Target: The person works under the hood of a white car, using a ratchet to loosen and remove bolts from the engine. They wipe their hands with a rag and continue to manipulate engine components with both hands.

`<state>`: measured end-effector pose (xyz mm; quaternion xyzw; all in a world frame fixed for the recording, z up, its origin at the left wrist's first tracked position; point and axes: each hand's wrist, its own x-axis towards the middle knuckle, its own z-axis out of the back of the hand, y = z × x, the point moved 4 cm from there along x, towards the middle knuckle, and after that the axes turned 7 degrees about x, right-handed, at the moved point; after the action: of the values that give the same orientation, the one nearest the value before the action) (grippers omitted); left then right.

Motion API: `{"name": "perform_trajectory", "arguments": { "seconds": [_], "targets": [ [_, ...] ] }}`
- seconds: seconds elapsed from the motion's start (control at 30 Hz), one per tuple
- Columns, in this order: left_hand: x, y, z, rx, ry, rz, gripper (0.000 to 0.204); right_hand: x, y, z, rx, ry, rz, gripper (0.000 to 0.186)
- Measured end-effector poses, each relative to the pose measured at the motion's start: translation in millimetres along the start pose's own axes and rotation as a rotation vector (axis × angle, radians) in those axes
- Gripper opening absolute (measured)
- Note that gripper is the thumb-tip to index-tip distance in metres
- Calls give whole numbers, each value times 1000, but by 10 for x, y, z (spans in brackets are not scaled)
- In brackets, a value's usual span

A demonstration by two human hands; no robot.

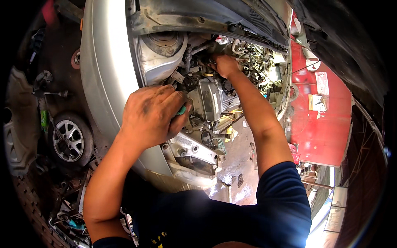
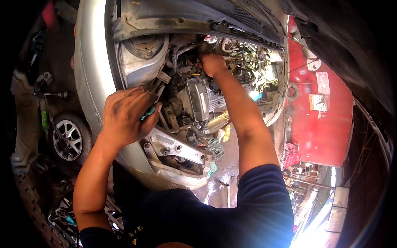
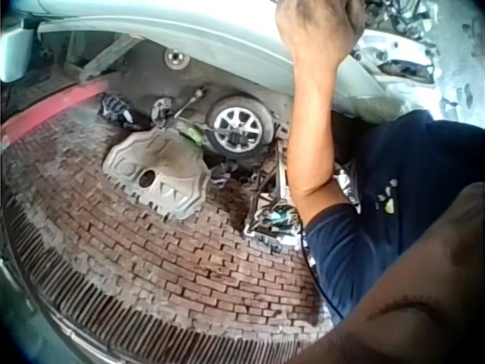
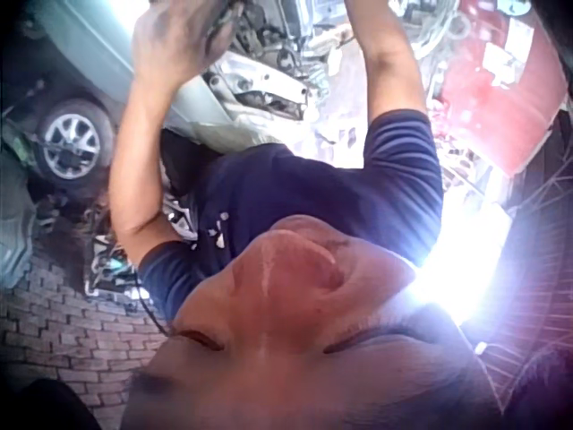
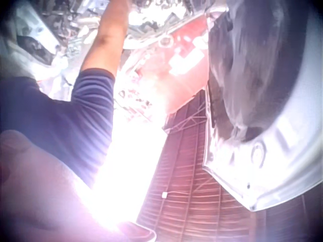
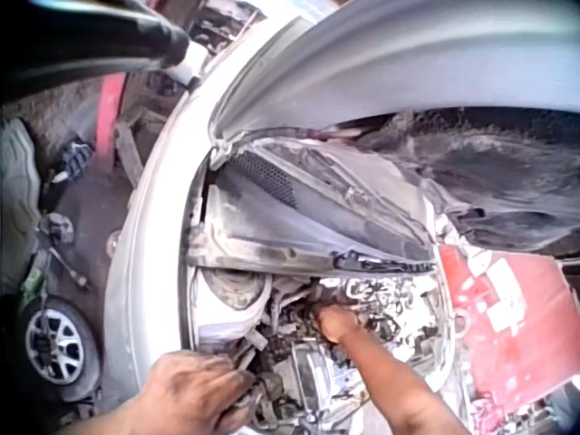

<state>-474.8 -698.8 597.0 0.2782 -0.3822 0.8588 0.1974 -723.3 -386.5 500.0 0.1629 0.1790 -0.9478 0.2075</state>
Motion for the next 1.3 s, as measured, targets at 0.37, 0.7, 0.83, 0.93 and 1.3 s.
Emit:
{"name": "perform_trajectory", "arguments": {
  "seconds": [0.37, 0.7, 0.83, 0.93, 1.3],
  "targets": [
    [36, 3, -20, -80, -28, -23, 19, 10, -116, -268, -33, -100, -20, 36],
    [7, 8, 1, -76, -44, -1, 19, 1, 65, -265, -193, -291, 193, 32],
    [-1, 21, -4, -83, -62, -7, 19, -22, 31, -210, -192, -239, 89, 33],
    [26, 3, -1, -88, -50, -20, 20, -10, -51, -254, -191, -135, 27, 29],
    [26, 11, -10, -54, 16, -3, 21, 83, -136, -384, -74, -62, -60, 25]
  ]
}}
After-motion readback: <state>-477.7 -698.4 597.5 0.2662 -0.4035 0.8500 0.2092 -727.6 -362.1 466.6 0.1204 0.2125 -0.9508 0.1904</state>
